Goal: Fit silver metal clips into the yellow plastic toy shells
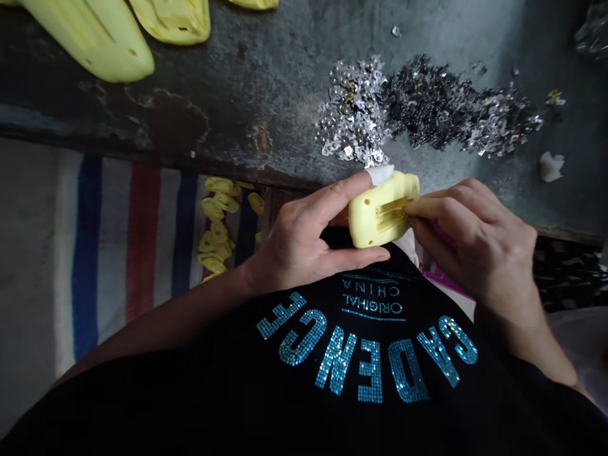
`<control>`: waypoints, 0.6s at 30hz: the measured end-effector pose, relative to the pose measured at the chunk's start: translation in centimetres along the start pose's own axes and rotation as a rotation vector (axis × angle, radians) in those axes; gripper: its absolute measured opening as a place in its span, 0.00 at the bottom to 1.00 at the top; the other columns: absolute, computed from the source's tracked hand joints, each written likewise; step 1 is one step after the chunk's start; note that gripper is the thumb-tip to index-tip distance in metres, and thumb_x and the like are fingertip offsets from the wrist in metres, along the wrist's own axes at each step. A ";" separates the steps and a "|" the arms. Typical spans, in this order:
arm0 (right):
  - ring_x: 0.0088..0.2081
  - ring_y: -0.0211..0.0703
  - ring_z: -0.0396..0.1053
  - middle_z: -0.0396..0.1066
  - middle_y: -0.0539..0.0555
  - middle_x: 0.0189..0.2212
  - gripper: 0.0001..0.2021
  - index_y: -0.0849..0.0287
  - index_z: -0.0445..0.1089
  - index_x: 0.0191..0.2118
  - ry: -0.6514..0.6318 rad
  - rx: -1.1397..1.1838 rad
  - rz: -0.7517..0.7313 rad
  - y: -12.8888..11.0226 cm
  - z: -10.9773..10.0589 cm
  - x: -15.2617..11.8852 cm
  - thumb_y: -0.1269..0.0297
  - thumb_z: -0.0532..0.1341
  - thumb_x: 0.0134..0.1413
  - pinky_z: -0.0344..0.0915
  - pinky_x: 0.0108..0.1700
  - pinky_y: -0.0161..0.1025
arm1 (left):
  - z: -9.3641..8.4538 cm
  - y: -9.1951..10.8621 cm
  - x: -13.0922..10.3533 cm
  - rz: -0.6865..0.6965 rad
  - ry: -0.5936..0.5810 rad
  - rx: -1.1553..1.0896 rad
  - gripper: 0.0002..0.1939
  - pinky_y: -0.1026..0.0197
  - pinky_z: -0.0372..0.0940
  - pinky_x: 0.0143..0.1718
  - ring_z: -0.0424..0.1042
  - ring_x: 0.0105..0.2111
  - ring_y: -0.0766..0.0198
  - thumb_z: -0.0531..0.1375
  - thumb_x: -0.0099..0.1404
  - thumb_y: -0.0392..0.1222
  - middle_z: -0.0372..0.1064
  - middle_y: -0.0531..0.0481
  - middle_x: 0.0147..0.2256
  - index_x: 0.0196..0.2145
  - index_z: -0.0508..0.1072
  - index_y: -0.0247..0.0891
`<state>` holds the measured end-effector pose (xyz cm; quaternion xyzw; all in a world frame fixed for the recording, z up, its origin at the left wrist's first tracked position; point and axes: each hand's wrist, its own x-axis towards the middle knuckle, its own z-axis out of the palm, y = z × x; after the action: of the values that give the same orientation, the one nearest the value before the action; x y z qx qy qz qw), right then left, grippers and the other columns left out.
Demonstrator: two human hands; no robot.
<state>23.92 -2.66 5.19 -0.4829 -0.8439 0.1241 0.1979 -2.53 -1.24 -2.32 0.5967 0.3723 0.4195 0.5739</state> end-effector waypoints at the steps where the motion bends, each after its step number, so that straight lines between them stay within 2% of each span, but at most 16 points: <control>1: 0.42 0.54 0.79 0.84 0.54 0.43 0.08 0.46 0.79 0.52 0.002 0.004 0.004 -0.1 0.0 0.0 0.69 0.67 0.75 0.77 0.44 0.51 | 0.0 0.0 0.0 -0.016 0.002 0.007 0.48 0.42 0.71 0.78 0.77 0.71 0.36 0.84 0.55 0.39 0.77 0.51 0.71 0.72 0.79 0.47; 5: 0.42 0.53 0.81 0.85 0.53 0.43 0.12 0.44 0.81 0.53 0.069 0.067 0.039 -0.4 0.2 -0.3 0.71 0.68 0.74 0.78 0.46 0.52 | 0.0 -0.3 0.1 -0.037 -0.006 0.010 0.50 0.42 0.70 0.79 0.75 0.72 0.35 0.83 0.56 0.40 0.75 0.54 0.73 0.74 0.77 0.48; 11: 0.40 0.51 0.83 0.87 0.51 0.43 0.16 0.43 0.81 0.55 0.222 0.124 0.045 -0.1 0.9 -1.2 0.74 0.70 0.70 0.79 0.43 0.51 | 0.1 -0.3 0.1 -0.059 0.034 -0.054 0.49 0.41 0.72 0.77 0.78 0.69 0.35 0.84 0.54 0.39 0.76 0.51 0.72 0.72 0.79 0.46; 14: 0.40 0.52 0.83 0.87 0.53 0.46 0.15 0.44 0.82 0.56 0.210 0.063 0.041 0.1 1.3 -1.6 0.72 0.69 0.72 0.79 0.44 0.52 | 0.1 -0.4 0.0 -0.015 0.024 -0.050 0.49 0.43 0.72 0.78 0.76 0.71 0.36 0.83 0.55 0.39 0.75 0.54 0.73 0.73 0.78 0.49; 18: 0.41 0.53 0.82 0.87 0.53 0.48 0.20 0.40 0.80 0.61 0.207 0.020 -0.010 0.0 1.8 -1.9 0.72 0.68 0.73 0.79 0.45 0.54 | -0.1 -0.8 -0.1 0.036 0.022 -0.036 0.50 0.44 0.73 0.77 0.75 0.73 0.36 0.84 0.55 0.40 0.74 0.56 0.74 0.73 0.78 0.53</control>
<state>24.00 -4.32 3.16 -0.4869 -0.8201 0.0810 0.2894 -2.65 -1.25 -3.16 0.5881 0.3602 0.4429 0.5729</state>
